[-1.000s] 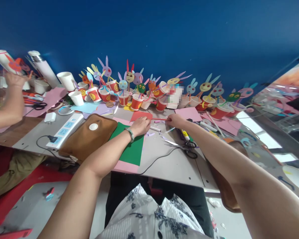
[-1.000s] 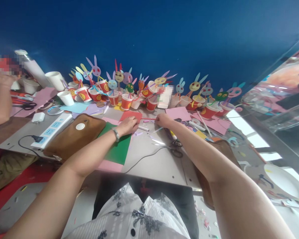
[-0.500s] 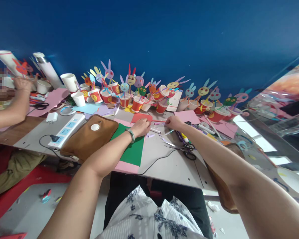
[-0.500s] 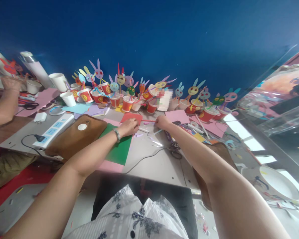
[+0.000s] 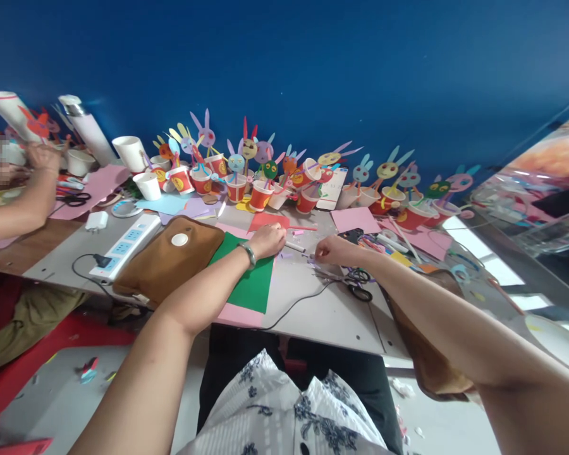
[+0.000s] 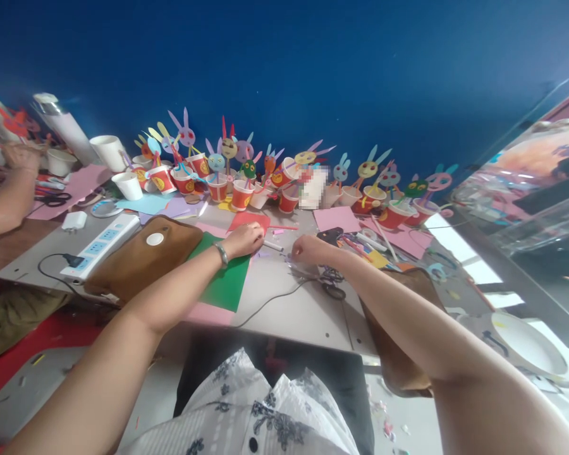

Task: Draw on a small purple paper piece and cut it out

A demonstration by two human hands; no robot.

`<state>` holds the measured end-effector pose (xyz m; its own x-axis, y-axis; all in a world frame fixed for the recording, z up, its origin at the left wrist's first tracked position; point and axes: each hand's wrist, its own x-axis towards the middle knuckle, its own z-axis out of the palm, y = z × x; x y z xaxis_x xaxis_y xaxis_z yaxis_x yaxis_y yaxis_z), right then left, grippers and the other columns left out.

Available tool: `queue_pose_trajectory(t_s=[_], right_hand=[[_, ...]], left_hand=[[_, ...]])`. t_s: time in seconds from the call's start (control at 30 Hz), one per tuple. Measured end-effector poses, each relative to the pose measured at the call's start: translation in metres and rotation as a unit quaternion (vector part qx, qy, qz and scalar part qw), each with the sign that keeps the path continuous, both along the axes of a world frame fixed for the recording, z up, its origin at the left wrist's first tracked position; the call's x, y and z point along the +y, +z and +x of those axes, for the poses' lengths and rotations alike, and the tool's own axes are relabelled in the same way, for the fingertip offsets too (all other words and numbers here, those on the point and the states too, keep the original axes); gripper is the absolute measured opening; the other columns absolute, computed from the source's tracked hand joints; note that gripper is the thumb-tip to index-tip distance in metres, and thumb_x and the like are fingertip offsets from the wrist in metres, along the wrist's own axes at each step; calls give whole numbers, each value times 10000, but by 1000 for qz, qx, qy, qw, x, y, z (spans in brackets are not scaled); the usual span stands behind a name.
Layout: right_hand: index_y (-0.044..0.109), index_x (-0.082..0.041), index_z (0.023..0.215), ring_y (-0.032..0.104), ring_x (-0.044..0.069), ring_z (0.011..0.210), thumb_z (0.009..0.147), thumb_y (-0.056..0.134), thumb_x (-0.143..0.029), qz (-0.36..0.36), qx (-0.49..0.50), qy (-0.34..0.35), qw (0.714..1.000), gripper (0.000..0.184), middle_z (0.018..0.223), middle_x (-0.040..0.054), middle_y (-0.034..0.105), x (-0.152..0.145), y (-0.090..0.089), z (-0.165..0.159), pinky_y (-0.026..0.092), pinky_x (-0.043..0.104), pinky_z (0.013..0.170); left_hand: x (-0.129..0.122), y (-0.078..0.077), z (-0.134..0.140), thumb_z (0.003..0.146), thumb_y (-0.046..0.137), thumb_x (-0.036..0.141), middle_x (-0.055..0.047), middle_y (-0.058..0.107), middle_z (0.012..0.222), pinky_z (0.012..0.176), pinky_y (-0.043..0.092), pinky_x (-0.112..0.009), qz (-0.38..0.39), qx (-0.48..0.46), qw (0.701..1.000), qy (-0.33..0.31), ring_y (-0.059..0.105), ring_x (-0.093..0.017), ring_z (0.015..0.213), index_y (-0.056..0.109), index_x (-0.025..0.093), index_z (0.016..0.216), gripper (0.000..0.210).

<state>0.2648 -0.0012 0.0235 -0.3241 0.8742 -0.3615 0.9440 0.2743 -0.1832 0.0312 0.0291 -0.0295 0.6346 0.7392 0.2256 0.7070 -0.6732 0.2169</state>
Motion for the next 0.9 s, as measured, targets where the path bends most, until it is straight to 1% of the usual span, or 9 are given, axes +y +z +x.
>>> queue_pose_trajectory(t_s=[0.17, 0.23, 0.33, 0.43, 0.5, 0.6, 0.67, 0.8, 0.9], right_hand=[[799, -161, 830, 702, 206, 756, 769, 712, -305, 28, -35, -20, 999, 179, 829, 70, 783, -6, -3, -13, 460, 238, 633], [795, -167, 817, 706, 221, 770, 761, 716, -282, 39, -50, -22, 998, 150, 841, 83, 780, -8, -4, -18, 456, 250, 637], [791, -181, 800, 710, 232, 806, 776, 670, -217, 51, -64, -15, 997, 128, 864, 96, 777, -12, -7, -23, 455, 260, 661], [789, -184, 801, 709, 239, 822, 784, 641, -197, 59, -70, -10, 996, 150, 881, 106, 775, -16, -9, -24, 445, 264, 663], [784, -179, 798, 705, 240, 807, 785, 632, -198, 62, -67, -11, 996, 154, 873, 109, 772, -19, -11, -24, 433, 264, 647], [772, -174, 820, 695, 230, 786, 801, 618, -211, 75, -50, -22, 996, 161, 859, 103, 768, -24, -12, -25, 416, 258, 627], [760, -173, 862, 685, 208, 781, 826, 603, -223, 90, -28, -28, 995, 169, 863, 86, 767, -28, -13, -29, 413, 245, 628], [727, -162, 907, 658, 160, 733, 866, 572, -234, 116, 25, -34, 992, 175, 830, 49, 758, -33, -16, -40, 410, 218, 630], [715, -155, 912, 639, 148, 698, 874, 568, -237, 136, 52, -42, 989, 173, 816, 44, 752, -32, -21, -50, 391, 218, 609]], left_hand=[[-2, 3, 0, 949, 423, 204, -137, 657, 1030, 945, 496, -356, -6, 3, 1000, -1, 635, -232, 1017, 675, 119, 955, 266], [-3, 5, -1, 939, 430, 203, -131, 650, 1029, 928, 500, -355, -14, -8, 1000, 5, 636, -227, 985, 669, 129, 949, 250], [-1, 9, -4, 889, 502, 202, -111, 636, 1054, 903, 502, -338, -23, -42, 999, 5, 631, -211, 948, 659, 148, 972, 186], [3, 10, -7, 828, 556, 179, -89, 629, 1049, 888, 500, -319, -25, -75, 997, -15, 619, -206, 968, 664, 166, 957, 168], [5, 9, -9, 818, 570, 180, -89, 628, 1036, 892, 497, -318, -27, -78, 996, -33, 616, -210, 993, 682, 170, 901, 141], [7, 8, -11, 818, 637, 260, -108, 628, 1088, 980, 474, -353, -30, -59, 996, -66, 592, -247, 1117, 713, 173, 796, 118], [7, 9, -12, 822, 676, 334, -129, 609, 1207, 1061, 433, -391, -33, -47, 995, -87, 529, -285, 1251, 724, 174, 747, 183], [5, 12, -15, 877, 639, 396, -147, 479, 1463, 1143, 362, -453, -50, -15, 992, -114, 375, -325, 1420, 746, 166, 778, 273], [6, 13, -15, 894, 621, 415, -136, 477, 1481, 1160, 345, -479, -69, -7, 989, -128, 346, -330, 1443, 760, 174, 794, 296]])
